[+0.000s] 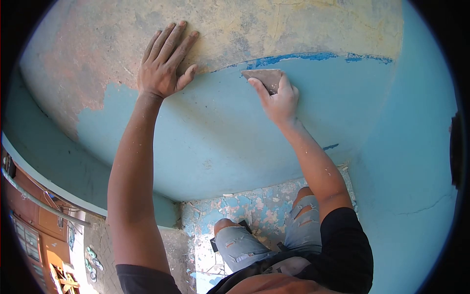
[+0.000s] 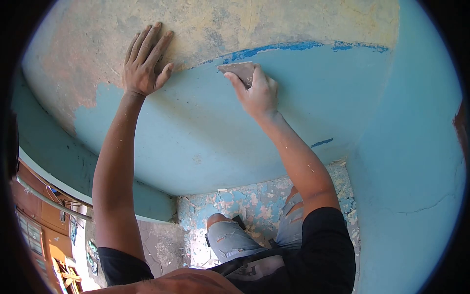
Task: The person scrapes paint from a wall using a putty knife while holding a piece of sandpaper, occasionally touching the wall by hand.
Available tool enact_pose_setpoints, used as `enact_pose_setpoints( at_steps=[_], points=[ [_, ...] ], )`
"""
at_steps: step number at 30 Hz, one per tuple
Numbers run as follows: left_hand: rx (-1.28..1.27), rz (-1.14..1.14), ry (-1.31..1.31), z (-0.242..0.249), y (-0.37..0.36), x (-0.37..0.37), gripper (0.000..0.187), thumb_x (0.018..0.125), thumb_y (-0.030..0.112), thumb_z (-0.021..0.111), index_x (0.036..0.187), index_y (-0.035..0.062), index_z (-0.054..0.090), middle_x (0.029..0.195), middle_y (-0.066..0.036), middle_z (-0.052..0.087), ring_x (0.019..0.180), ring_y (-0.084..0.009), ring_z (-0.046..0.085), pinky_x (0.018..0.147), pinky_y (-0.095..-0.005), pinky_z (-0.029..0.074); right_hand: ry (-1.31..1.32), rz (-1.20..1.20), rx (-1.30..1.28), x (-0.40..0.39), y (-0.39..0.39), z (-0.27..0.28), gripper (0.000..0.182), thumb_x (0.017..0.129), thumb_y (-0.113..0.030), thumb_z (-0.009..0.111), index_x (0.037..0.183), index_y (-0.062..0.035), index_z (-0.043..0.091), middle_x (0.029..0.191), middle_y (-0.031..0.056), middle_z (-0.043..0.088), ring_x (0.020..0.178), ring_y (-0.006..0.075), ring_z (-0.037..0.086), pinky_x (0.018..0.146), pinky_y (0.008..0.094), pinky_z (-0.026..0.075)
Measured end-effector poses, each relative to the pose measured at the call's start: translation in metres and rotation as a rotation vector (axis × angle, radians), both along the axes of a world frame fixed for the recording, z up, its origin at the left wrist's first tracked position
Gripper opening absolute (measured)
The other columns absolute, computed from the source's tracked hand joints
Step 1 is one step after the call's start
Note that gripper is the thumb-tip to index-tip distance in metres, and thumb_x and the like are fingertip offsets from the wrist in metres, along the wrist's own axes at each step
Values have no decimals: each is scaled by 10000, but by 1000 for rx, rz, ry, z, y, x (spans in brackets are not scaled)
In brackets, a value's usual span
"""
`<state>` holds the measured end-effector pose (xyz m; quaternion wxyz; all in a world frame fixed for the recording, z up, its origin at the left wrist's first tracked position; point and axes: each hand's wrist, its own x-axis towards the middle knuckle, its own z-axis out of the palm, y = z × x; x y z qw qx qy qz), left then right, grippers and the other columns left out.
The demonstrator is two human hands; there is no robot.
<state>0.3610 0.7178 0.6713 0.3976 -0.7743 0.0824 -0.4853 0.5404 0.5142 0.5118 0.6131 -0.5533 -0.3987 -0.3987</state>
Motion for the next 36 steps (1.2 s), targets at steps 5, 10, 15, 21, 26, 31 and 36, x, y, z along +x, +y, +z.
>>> enact_pose_setpoints(
  at_steps=[5,10,15,21,26,31,36],
  points=[
    [-2,14,-3,0,1,0,587,1002,555,471,1503,265,571,1594,-73,492,1469,-279,458,1243,-462,327,107,31,198,-1,1,6,403,898,-342,839,981,0,643,815,129,744,677,275,743,599,360,576],
    [-10,-7,-1,0,2,1,591,1004,571,457,1506,277,567,1597,-66,489,1476,-267,449,1251,-459,318,91,10,108,5,-2,5,403,894,-344,843,966,0,648,825,118,747,680,266,740,605,354,578],
    [2,34,-10,-1,2,0,590,1003,574,456,1504,282,567,1605,-55,479,1478,-260,447,1254,-454,315,4,-1,141,-2,3,-2,401,893,-345,844,958,0,650,809,121,746,662,267,742,593,357,578],
    [-9,32,-3,-1,2,0,595,1002,581,454,1504,282,566,1609,-53,473,1484,-258,440,1258,-453,309,52,37,124,-3,2,1,403,898,-341,838,954,8,645,815,136,746,672,276,750,589,356,585],
    [-9,19,-10,0,0,0,587,1005,570,456,1498,274,575,1598,-61,487,1476,-263,450,1252,-453,319,342,132,229,-3,-2,8,436,888,-367,843,954,15,643,805,141,741,680,290,751,599,356,589],
    [-10,-8,-9,-1,0,0,579,1003,556,466,1492,268,582,1591,-69,496,1469,-271,460,1245,-456,326,48,-20,89,-6,8,-10,438,893,-367,842,951,19,643,803,142,740,671,278,744,599,355,587],
    [-13,1,5,2,-1,-2,580,1000,553,468,1484,257,591,1580,-75,508,1467,-276,463,1243,-456,331,43,-19,149,-7,14,-16,429,893,-374,841,952,5,649,795,135,738,660,280,744,590,357,580]
  ],
)
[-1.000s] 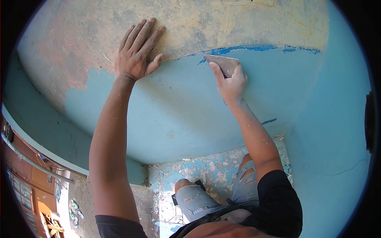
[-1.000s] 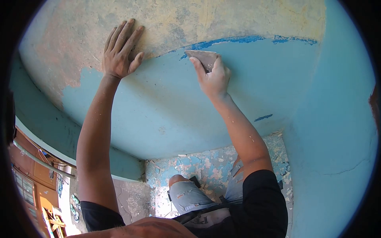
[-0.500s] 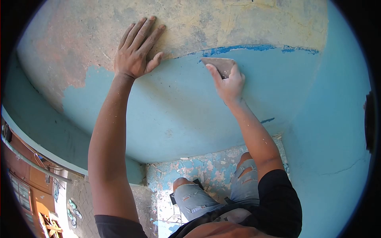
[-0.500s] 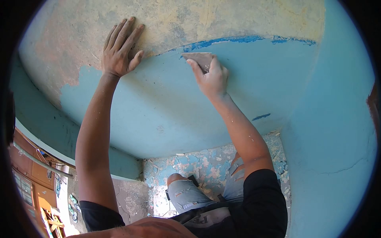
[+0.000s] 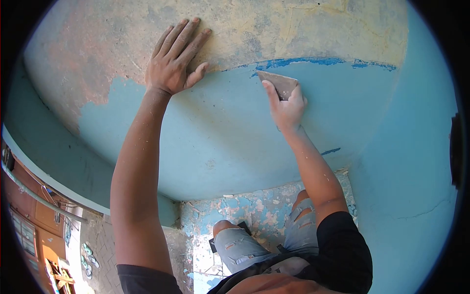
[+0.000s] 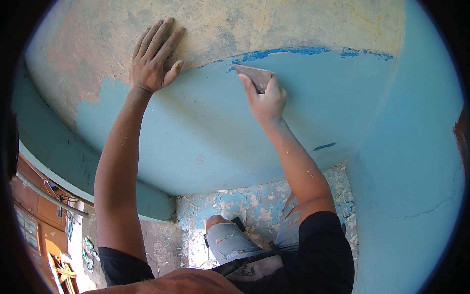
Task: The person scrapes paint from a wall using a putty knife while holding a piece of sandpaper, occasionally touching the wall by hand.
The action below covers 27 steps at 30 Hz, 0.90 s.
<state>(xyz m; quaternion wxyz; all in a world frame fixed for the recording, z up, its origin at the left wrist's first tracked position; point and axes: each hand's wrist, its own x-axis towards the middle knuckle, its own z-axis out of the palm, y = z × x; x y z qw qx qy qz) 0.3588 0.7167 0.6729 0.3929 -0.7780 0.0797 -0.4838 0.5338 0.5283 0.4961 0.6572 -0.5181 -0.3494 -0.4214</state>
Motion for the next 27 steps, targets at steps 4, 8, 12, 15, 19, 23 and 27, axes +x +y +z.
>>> enact_pose_setpoints(
  at_steps=[4,8,12,15,19,23,27],
  points=[
    [8,-31,-26,-2,1,3,580,1000,548,465,1479,250,596,1573,-78,515,1464,-279,466,1242,-460,332,66,-55,-18,6,-12,10,435,879,-363,855,950,10,642,780,139,730,663,285,743,594,361,577],
    [6,8,-11,0,1,-1,580,1002,548,464,1483,251,591,1581,-78,506,1467,-276,463,1242,-456,333,-24,-49,8,-3,-2,2,423,877,-360,857,962,-4,645,788,125,729,648,284,731,594,356,575],
    [10,14,-25,-3,2,2,578,1003,550,468,1488,258,586,1591,-71,496,1473,-270,456,1243,-450,333,-11,-51,-54,2,-11,6,426,873,-353,860,970,-1,641,797,126,728,665,291,734,610,359,579],
    [6,14,-15,-2,0,0,578,1003,550,468,1492,264,581,1593,-65,494,1473,-268,455,1245,-450,332,198,63,80,-10,-7,6,439,878,-353,858,981,10,633,808,129,732,692,280,744,622,363,583],
    [7,-6,-24,-2,2,2,580,1002,552,467,1497,268,576,1596,-62,491,1472,-268,455,1244,-450,334,39,-2,19,-2,-4,-2,445,900,-346,840,1001,32,629,820,137,739,710,253,749,624,358,585],
    [6,5,-14,-2,3,0,581,999,551,471,1495,268,578,1592,-63,496,1468,-268,460,1243,-450,337,84,30,33,-8,6,-13,449,889,-358,847,942,26,621,780,155,722,645,300,729,582,371,576],
    [4,-41,-27,-2,4,2,577,1002,554,466,1493,274,580,1591,-61,496,1466,-265,463,1242,-449,339,86,-15,-5,1,-2,-5,454,876,-369,856,926,22,632,767,149,719,612,300,719,570,374,572]
  ],
)
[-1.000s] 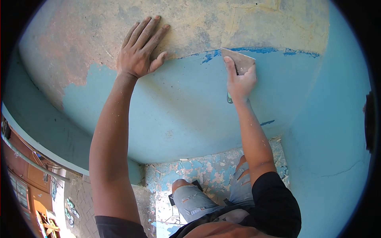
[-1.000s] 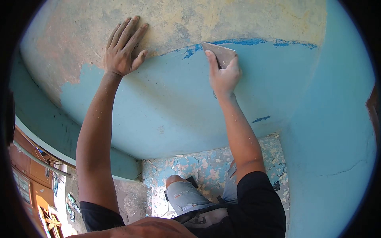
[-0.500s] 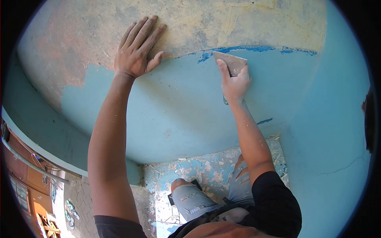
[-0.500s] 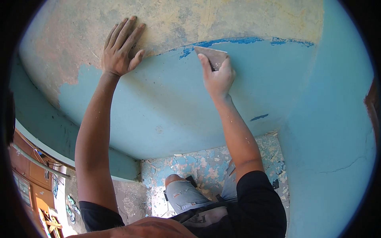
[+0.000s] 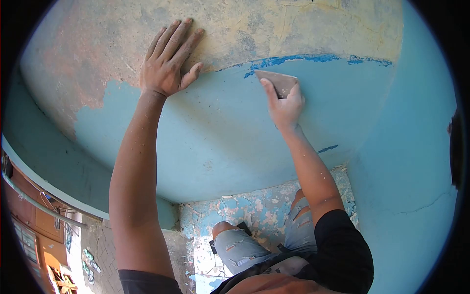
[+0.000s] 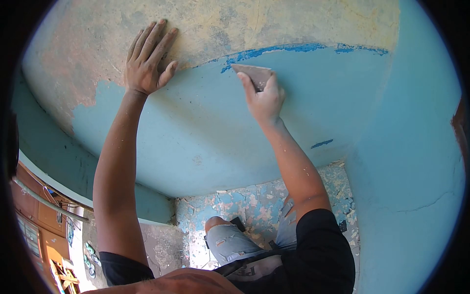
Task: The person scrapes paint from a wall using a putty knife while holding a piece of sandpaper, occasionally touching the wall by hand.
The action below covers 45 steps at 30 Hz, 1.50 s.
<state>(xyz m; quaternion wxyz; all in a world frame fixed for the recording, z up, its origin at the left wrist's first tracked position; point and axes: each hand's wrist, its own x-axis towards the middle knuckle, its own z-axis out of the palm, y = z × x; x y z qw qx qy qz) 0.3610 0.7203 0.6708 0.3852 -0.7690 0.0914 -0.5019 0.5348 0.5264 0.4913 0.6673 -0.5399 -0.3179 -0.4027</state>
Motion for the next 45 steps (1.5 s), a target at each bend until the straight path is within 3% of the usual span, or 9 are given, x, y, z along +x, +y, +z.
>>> enact_pose_setpoints(
  at_steps=[7,9,12,16,21,24,27,39,45],
  points=[
    [1,46,-14,-2,1,0,572,1005,557,465,1493,282,579,1601,-50,484,1477,-253,449,1250,-443,324,-108,-37,1,-1,-6,11,432,864,-356,869,964,0,646,804,134,746,675,271,749,595,357,581],
    [0,45,-8,-2,2,0,576,1006,566,462,1495,284,577,1603,-48,483,1480,-249,444,1253,-441,319,76,78,101,5,-4,18,451,862,-378,867,962,0,643,787,121,735,659,270,740,594,361,579],
    [3,5,-13,-1,2,1,577,1006,568,463,1497,287,574,1602,-48,483,1481,-246,443,1252,-442,321,-156,-13,-1,5,8,-3,446,870,-387,858,956,-7,642,778,116,727,653,275,737,590,362,578],
    [11,30,-25,-1,3,1,575,1005,564,469,1499,286,573,1602,-49,483,1480,-249,445,1248,-441,327,-28,-48,1,14,-11,23,456,870,-388,859,968,3,644,785,121,728,654,278,736,593,363,578],
    [6,-9,-20,-2,4,1,574,1002,557,481,1498,283,574,1602,-53,484,1473,-258,454,1242,-443,337,-265,-72,-125,16,-10,15,451,901,-393,827,966,12,638,788,127,729,647,279,732,583,361,573],
    [-1,27,-16,-2,1,0,574,1000,555,484,1494,279,578,1601,-54,485,1473,-260,453,1244,-443,335,60,106,68,13,-18,37,453,900,-387,830,973,18,640,803,139,734,651,284,735,574,363,570],
    [-1,32,-11,-2,1,0,575,999,551,487,1492,271,582,1598,-57,489,1473,-262,453,1245,-441,333,-176,-44,-132,7,-9,18,448,898,-379,834,969,18,638,810,145,737,659,283,739,574,363,570],
    [-5,42,-5,0,-3,-2,581,995,551,478,1474,245,600,1578,-79,508,1463,-282,465,1243,-454,333,-10,87,53,10,-18,43,451,882,-382,848,954,7,631,801,133,736,653,289,739,586,373,578],
    [-3,46,-9,-2,-2,-2,582,996,544,482,1483,243,591,1581,-83,504,1467,-282,460,1246,-456,327,-83,35,-62,7,-15,38,434,904,-375,828,955,9,631,784,131,728,644,296,733,572,370,570]
  ],
)
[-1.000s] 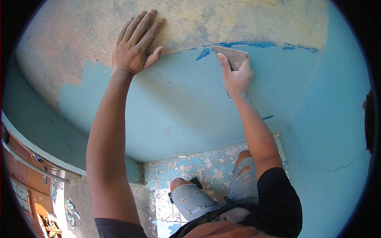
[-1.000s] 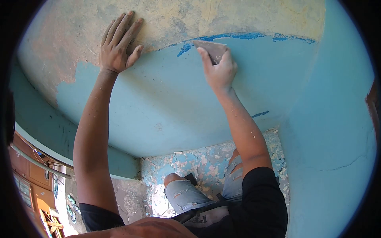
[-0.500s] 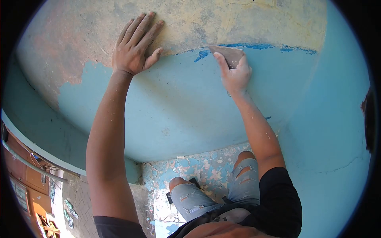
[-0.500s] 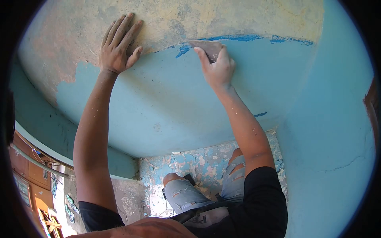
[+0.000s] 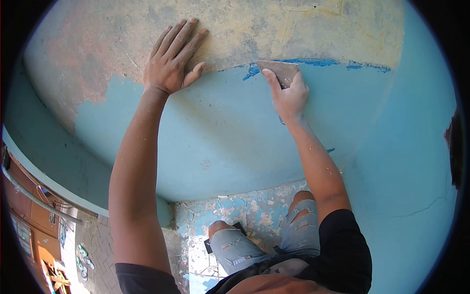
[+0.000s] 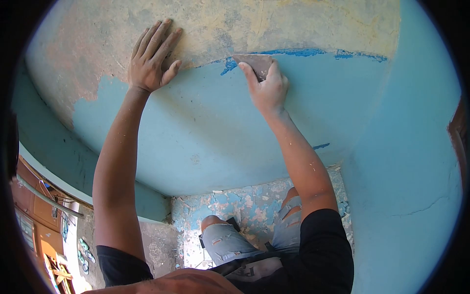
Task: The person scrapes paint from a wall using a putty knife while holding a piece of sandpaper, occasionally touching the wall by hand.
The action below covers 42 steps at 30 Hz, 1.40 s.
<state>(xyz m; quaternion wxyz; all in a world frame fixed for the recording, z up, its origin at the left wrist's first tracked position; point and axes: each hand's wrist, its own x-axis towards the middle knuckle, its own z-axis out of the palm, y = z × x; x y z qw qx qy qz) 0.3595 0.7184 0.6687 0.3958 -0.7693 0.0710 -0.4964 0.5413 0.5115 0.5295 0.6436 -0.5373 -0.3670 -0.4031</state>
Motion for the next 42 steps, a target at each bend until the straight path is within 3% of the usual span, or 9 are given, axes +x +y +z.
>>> enact_pose_setpoints(
  at_steps=[12,15,22,25,28,30,34,37,42],
  points=[
    [1,-8,-3,0,2,0,583,994,543,484,1490,252,584,1591,-76,494,1473,-275,453,1247,-447,326,-147,-7,-74,-4,20,-19,460,905,-404,821,952,13,631,752,124,714,615,284,712,559,379,560],
    [-6,-10,-1,0,2,0,584,993,541,484,1492,254,582,1595,-75,491,1472,-275,455,1245,-447,330,36,-13,104,-2,13,-3,463,899,-408,826,943,10,633,745,127,713,607,282,710,557,385,558],
    [4,-27,-11,1,1,0,588,991,545,486,1484,243,589,1588,-78,497,1463,-281,465,1240,-449,338,-114,-96,-11,-2,13,-16,458,890,-400,837,947,10,642,714,104,691,595,284,705,567,383,562],
    [-12,-10,6,2,0,-3,588,990,542,490,1484,239,588,1585,-80,499,1465,-279,461,1242,-448,334,33,46,142,-9,16,-13,428,895,-362,840,959,14,645,739,109,710,614,263,719,570,359,569],
    [0,-42,2,2,1,0,586,992,538,493,1487,238,585,1587,-81,497,1466,-276,460,1243,-447,332,-248,-120,-48,-4,16,-23,394,906,-317,836,975,23,652,792,127,745,655,236,742,574,339,575],
    [-17,-14,8,1,-1,-2,582,995,534,497,1488,239,584,1593,-80,492,1467,-275,460,1242,-447,332,106,35,115,-3,3,-5,384,911,-299,832,985,32,654,808,133,754,659,233,747,575,336,579],
    [-12,-60,2,0,2,1,581,995,537,498,1489,244,584,1593,-75,492,1468,-275,460,1242,-447,332,-224,-139,-165,-7,9,-34,391,899,-320,844,964,12,648,761,111,730,607,259,725,554,345,569],
    [-1,-60,-7,1,4,0,578,994,537,501,1487,246,587,1592,-74,494,1466,-276,462,1240,-447,335,21,-10,67,9,8,-18,384,894,-324,848,938,0,647,757,107,727,611,257,726,541,358,562],
    [-1,-69,-9,1,4,1,577,996,547,493,1475,243,600,1581,-84,506,1461,-281,469,1234,-452,345,-129,-73,-56,-3,16,-36,405,886,-329,859,959,19,666,831,113,760,662,209,740,595,320,579]
  ],
)
